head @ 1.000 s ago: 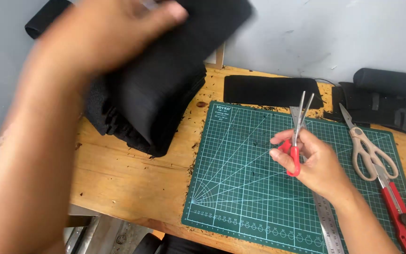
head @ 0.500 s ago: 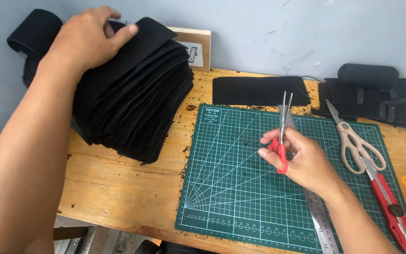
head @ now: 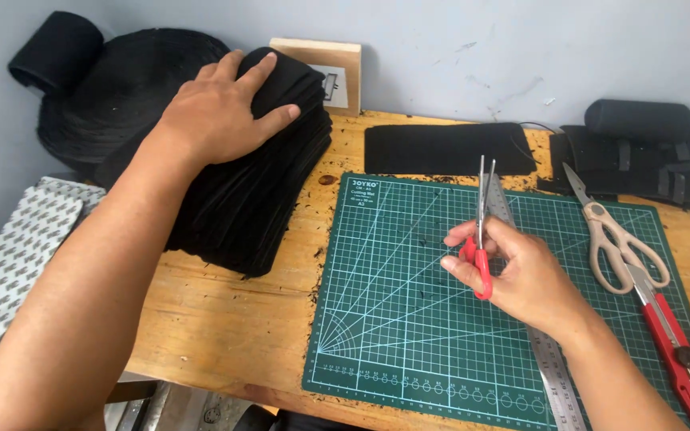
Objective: Trimming the edges of black felt fabric pieces using scissors on a cutting mat.
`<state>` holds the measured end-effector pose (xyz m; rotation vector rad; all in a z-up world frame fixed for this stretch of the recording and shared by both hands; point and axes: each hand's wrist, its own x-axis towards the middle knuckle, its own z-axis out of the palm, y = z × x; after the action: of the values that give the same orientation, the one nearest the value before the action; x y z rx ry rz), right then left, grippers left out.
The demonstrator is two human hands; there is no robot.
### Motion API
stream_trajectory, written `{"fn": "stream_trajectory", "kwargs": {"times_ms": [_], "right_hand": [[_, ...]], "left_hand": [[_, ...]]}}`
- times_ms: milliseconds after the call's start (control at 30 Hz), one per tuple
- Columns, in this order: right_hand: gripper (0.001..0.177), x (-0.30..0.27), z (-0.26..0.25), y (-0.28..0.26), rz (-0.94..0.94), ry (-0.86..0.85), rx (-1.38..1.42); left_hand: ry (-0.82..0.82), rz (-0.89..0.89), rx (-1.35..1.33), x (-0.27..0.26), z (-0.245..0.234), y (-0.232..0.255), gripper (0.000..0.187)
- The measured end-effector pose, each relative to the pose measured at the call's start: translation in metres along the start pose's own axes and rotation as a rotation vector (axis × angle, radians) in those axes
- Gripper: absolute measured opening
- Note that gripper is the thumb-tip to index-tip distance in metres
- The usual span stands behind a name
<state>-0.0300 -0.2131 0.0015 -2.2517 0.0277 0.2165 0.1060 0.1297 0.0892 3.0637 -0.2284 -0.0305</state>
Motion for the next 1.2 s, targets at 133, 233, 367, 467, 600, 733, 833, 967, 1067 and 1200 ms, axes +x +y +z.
{"fn": "stream_trajectory", "kwargs": {"times_ms": [133, 233, 367, 467, 600, 733, 833, 967, 1067, 1200], "right_hand": [[0.028, -0.001, -0.001, -0.001, -0.026, -0.011, -0.042], [0.028, -0.002, -0.003, -0.008, 0.022, -0.012, -0.098], [0.034, -0.003, -0.005, -0.014, 0.090, -0.036, -0.161], [0.039, -0.006, -0.006, -0.021, 0.144, -0.052, -0.185], [0.044, -0.006, -0.007, -0.020, 0.192, -0.098, -0.234], [0.043, -0.010, -0.010, -0.032, 0.230, -0.103, -0.270], [0.042, -0.008, -0.012, -0.030, 0.256, -0.106, -0.261], [0.042, -0.005, -0.013, -0.023, 0.230, -0.113, -0.269], [0.044, -0.003, -0.013, -0.023, 0.226, -0.119, -0.282], [0.042, -0.001, -0.012, -0.019, 0.216, -0.114, -0.270]], "left_hand": [[0.095, 0.051, 0.016, 0.004, 0.013, -0.007, 0.091], [0.166, 0.078, 0.155, 0.012, 0.020, -0.014, 0.097], [0.457, 0.190, 0.497, 0.015, 0.018, -0.003, 0.098], [0.652, 0.401, 0.464, 0.017, 0.029, 0.022, 0.072], [0.308, 0.602, 0.023, 0.017, 0.065, 0.080, 0.018], [0.152, 0.482, -0.077, 0.058, 0.126, 0.093, 0.028], [-0.036, 0.405, -0.159, 0.070, 0.136, 0.093, 0.063], [-0.086, 0.419, -0.115, 0.084, 0.142, 0.089, 0.058], [-0.113, 0.422, -0.115, 0.078, 0.129, 0.089, 0.052], [-0.144, 0.468, -0.104, 0.085, 0.131, 0.084, 0.051]]}}
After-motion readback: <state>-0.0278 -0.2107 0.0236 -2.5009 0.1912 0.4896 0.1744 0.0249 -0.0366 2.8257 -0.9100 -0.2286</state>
